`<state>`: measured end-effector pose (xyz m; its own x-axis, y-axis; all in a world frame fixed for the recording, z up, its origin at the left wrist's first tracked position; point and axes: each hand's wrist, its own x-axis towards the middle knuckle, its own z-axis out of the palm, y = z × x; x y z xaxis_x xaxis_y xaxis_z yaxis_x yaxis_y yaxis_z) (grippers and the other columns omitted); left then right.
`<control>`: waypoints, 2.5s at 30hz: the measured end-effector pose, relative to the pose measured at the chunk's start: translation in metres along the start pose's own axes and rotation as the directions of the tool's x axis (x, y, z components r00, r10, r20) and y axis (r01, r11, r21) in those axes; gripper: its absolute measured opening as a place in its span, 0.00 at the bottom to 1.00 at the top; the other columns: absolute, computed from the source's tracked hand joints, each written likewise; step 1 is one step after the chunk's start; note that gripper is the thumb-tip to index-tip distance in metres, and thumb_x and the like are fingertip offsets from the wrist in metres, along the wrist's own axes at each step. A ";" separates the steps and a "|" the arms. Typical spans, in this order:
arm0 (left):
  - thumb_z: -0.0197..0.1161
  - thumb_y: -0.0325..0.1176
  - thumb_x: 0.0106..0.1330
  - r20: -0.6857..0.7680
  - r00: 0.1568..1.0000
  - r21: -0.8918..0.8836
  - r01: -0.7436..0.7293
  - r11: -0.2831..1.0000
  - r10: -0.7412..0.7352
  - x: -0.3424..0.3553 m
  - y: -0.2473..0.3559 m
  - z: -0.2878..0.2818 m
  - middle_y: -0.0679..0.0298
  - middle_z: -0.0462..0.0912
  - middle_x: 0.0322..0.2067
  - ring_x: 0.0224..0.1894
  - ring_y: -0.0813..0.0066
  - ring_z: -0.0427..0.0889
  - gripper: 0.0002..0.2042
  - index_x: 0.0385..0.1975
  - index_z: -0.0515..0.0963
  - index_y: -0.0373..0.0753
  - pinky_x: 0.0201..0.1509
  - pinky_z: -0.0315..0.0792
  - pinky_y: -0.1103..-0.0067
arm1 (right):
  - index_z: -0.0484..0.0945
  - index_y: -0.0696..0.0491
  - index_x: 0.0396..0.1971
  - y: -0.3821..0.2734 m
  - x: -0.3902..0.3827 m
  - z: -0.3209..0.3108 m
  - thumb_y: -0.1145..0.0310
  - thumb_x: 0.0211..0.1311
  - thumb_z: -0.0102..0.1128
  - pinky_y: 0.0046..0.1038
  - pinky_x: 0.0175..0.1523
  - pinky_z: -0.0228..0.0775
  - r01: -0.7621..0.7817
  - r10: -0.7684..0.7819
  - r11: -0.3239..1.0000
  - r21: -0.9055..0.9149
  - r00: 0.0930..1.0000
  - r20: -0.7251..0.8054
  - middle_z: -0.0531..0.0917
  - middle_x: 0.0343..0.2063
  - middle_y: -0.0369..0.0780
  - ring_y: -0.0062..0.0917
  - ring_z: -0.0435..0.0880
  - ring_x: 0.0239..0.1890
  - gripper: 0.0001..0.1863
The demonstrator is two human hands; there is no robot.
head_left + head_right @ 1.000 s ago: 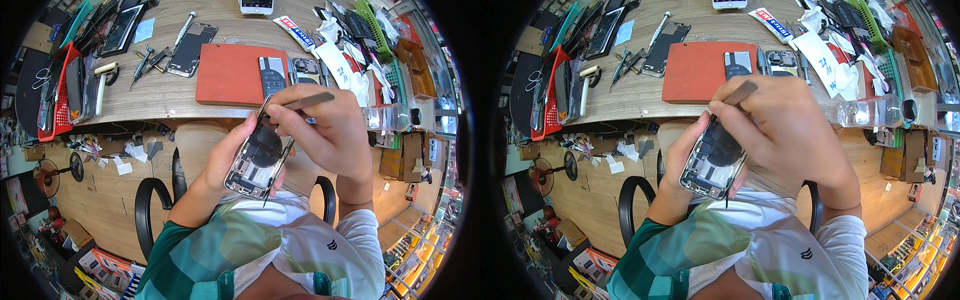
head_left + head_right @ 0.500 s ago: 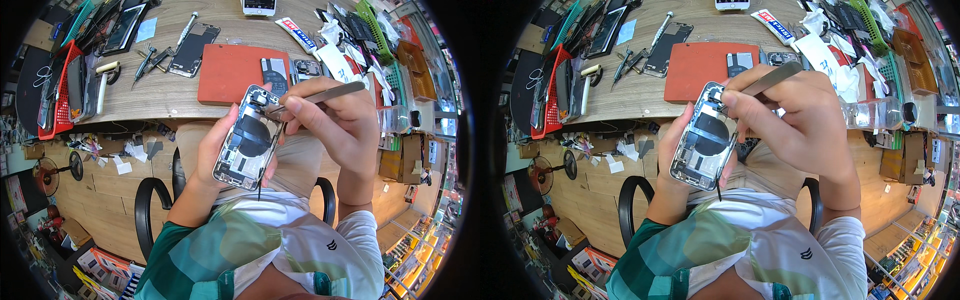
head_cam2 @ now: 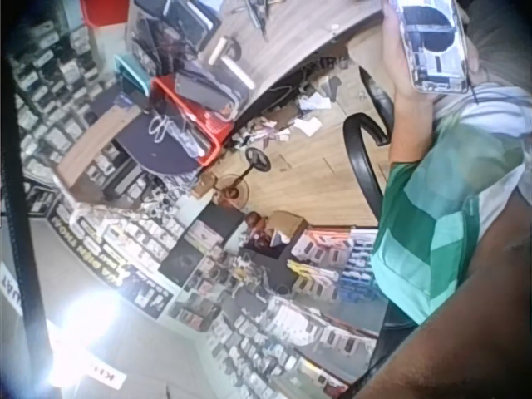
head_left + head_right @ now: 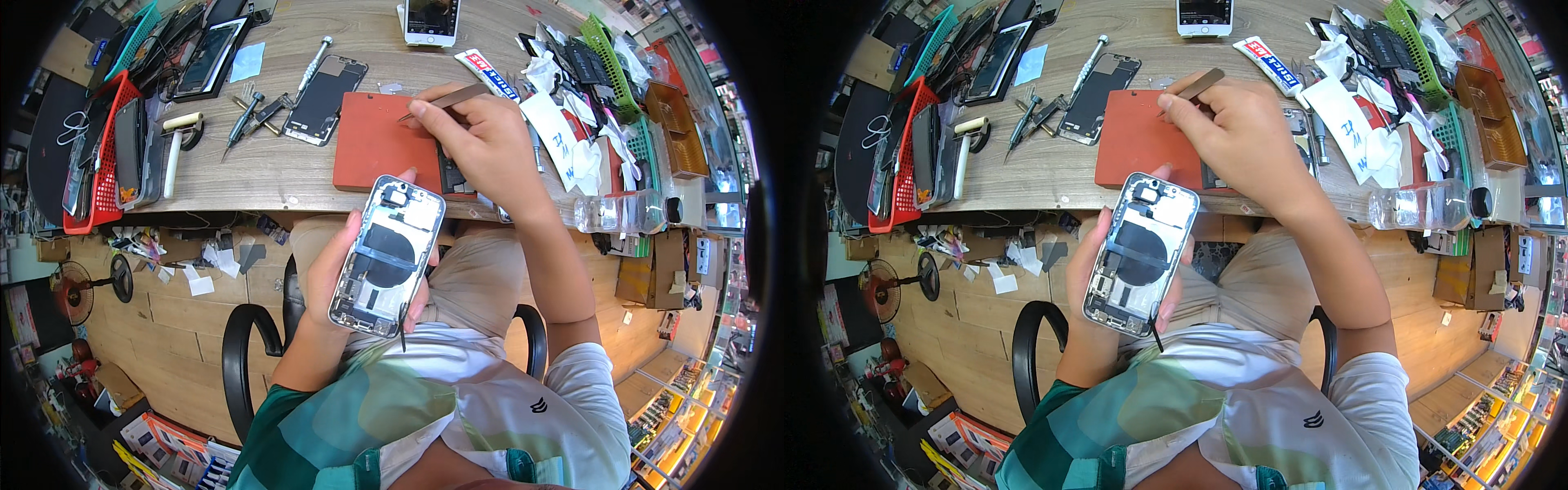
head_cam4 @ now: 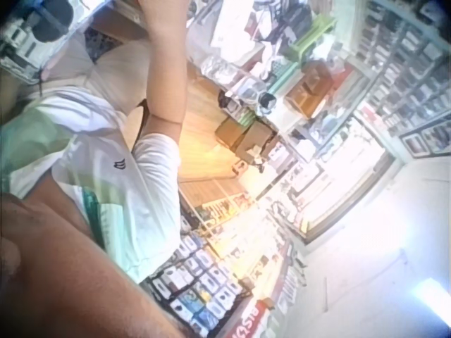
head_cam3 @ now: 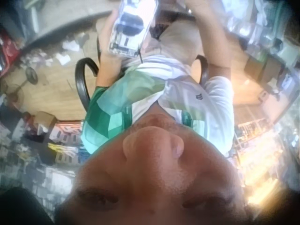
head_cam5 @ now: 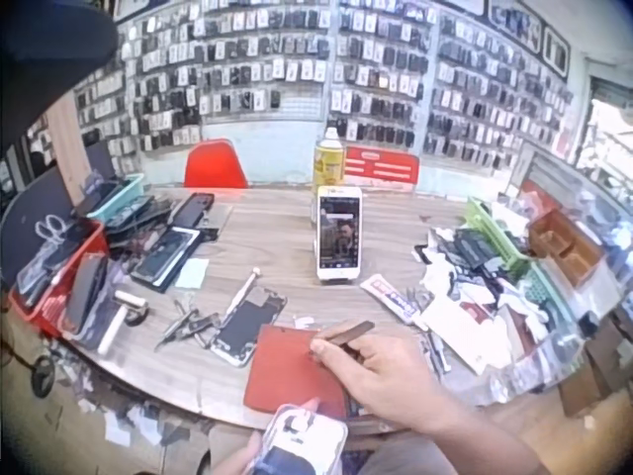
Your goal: The person uses tweezers and a metal spudger to carefully remove internal components from a disassembled smartphone. They lift and detach a circular wireless charging coil and set it aside on the workbench.
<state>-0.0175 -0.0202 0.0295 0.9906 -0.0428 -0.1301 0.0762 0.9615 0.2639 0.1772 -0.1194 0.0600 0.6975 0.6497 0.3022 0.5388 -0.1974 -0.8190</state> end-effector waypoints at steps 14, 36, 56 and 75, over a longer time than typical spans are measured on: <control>0.37 0.54 0.84 0.018 0.997 -0.027 -0.071 0.997 0.071 0.001 0.010 -0.014 0.32 0.78 0.46 0.17 0.50 0.82 0.36 0.84 0.41 0.41 0.14 0.78 0.65 | 0.86 0.69 0.28 0.001 -0.004 0.003 0.69 0.68 0.68 0.31 0.35 0.78 0.053 -0.049 0.992 -0.112 0.998 0.037 0.92 0.40 0.47 0.36 0.88 0.28 0.16; 0.34 0.54 0.85 0.012 0.996 -0.034 -0.087 0.996 0.087 0.002 0.011 -0.010 0.33 0.77 0.46 0.19 0.51 0.82 0.35 0.84 0.43 0.42 0.13 0.78 0.65 | 0.83 0.52 0.45 0.007 -0.018 -0.001 0.68 0.67 0.68 0.36 0.42 0.82 0.439 -0.413 0.831 -0.340 0.898 0.152 0.89 0.40 0.42 0.39 0.89 0.42 0.09; 0.35 0.54 0.85 0.047 0.991 -0.036 -0.121 0.992 0.122 -0.002 0.016 -0.014 0.31 0.77 0.47 0.18 0.49 0.82 0.35 0.84 0.42 0.41 0.14 0.78 0.65 | 0.82 0.52 0.48 -0.008 -0.020 -0.013 0.62 0.75 0.62 0.41 0.43 0.78 0.391 -0.309 0.843 -0.370 0.914 0.262 0.87 0.37 0.42 0.40 0.86 0.40 0.11; 0.34 0.60 0.85 0.211 0.973 -0.233 0.144 0.962 -0.095 -0.005 0.006 -0.003 0.32 0.76 0.50 0.23 0.45 0.84 0.36 0.85 0.40 0.49 0.18 0.80 0.63 | 0.81 0.65 0.54 -0.004 -0.035 -0.026 0.72 0.81 0.57 0.30 0.61 0.81 0.074 -0.104 0.897 0.435 0.994 0.045 0.88 0.51 0.46 0.29 0.89 0.53 0.13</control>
<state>-0.0223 -0.0135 0.0288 0.9805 -0.1901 0.0502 0.1897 0.9818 0.0126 0.1630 -0.1603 0.0660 0.6157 0.6994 0.3630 0.3295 0.1899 -0.9248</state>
